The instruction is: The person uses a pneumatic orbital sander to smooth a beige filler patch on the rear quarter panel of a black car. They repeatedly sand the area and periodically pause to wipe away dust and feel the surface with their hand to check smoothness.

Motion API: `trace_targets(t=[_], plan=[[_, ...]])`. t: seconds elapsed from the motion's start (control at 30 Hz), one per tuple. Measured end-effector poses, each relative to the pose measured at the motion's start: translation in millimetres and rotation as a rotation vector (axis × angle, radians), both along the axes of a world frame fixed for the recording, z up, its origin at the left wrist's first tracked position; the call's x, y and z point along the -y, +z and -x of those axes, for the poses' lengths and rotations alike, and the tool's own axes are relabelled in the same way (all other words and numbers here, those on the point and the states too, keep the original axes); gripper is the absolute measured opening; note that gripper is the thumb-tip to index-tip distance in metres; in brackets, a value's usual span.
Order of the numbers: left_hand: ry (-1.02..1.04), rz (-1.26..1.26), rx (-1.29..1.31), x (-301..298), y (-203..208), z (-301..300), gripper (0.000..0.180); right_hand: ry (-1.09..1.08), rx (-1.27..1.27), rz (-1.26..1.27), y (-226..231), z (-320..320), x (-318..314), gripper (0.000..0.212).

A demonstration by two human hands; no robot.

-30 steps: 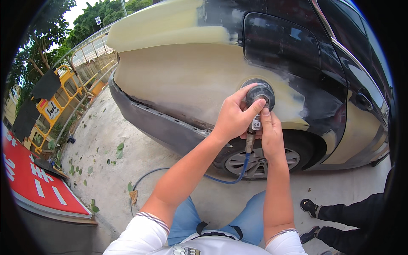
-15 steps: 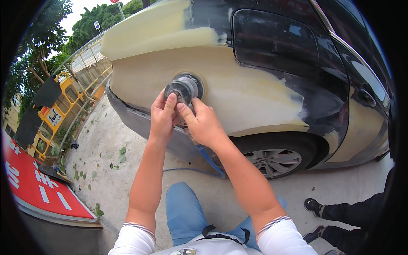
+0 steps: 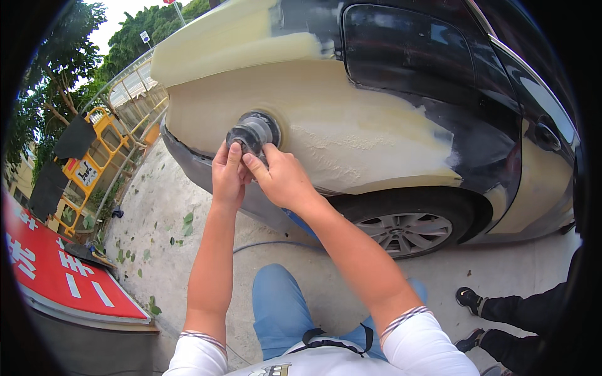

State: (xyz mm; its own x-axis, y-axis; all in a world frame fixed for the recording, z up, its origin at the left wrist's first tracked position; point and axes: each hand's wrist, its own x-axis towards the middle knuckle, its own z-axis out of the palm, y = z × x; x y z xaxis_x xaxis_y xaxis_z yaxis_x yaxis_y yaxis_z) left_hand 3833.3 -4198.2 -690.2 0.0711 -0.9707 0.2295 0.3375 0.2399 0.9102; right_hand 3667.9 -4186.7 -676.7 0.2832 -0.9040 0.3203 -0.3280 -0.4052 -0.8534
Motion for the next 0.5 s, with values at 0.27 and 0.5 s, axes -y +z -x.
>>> trace_targets(t=[0.27,0.5], plan=[[-0.099,0.139,0.154,-13.8,24.2,73.8,0.039,0.042,0.340,-0.173,11.6,78.4,-28.0,0.057],[-0.239,0.123,0.259,-49.2,46.7,184.4,0.055,0.030,0.665,-0.165,-2.3,168.8,-76.6,0.048]])
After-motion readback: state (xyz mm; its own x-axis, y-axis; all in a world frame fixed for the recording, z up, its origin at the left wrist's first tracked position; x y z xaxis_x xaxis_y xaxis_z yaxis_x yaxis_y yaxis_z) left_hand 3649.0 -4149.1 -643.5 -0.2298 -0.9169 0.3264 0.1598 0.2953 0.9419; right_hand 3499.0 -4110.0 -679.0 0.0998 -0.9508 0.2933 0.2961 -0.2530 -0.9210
